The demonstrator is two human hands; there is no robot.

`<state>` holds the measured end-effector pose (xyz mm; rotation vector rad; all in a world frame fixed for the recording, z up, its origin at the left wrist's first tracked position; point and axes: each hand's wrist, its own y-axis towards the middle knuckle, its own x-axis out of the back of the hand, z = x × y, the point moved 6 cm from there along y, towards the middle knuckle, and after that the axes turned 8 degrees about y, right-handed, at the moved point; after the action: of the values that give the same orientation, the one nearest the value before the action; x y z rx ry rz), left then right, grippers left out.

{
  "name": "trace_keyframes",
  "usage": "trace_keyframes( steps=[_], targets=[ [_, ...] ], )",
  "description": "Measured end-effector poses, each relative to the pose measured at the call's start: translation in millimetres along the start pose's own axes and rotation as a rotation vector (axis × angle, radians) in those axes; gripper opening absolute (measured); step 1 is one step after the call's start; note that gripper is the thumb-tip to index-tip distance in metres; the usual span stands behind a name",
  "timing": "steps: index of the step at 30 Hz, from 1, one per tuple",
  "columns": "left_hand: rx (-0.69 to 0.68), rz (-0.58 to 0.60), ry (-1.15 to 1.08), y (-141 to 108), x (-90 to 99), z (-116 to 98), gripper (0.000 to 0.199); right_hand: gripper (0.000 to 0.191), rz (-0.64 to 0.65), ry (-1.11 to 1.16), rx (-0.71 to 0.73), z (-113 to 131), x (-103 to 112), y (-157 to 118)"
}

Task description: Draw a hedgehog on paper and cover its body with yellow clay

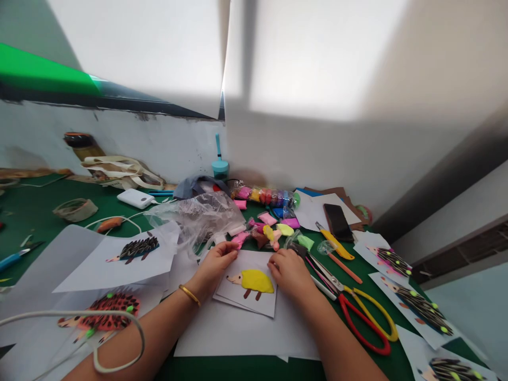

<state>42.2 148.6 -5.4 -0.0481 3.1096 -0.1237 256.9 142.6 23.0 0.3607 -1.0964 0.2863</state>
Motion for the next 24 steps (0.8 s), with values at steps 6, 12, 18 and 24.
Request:
trace_keyframes(
  steps=[6,12,18,24],
  targets=[
    [-0.015,-0.011,0.01,-2,-0.9,-2,0.025,0.005,0.108,0.068,-0.071,-5,-5,-6],
    [-0.023,-0.019,-0.013,-2,0.7,-3,0.028,0.009,0.07,0.039,-0.116,-3,-4,2],
    [-0.022,-0.004,-0.074,0,2.0,0,0.032,0.014,0.023,-0.1,-0.187,-6,-3,12],
    [-0.018,0.014,-0.079,-6,2.0,-7,0.033,0.016,0.011,-0.082,-0.173,-8,-1,11]
  ],
)
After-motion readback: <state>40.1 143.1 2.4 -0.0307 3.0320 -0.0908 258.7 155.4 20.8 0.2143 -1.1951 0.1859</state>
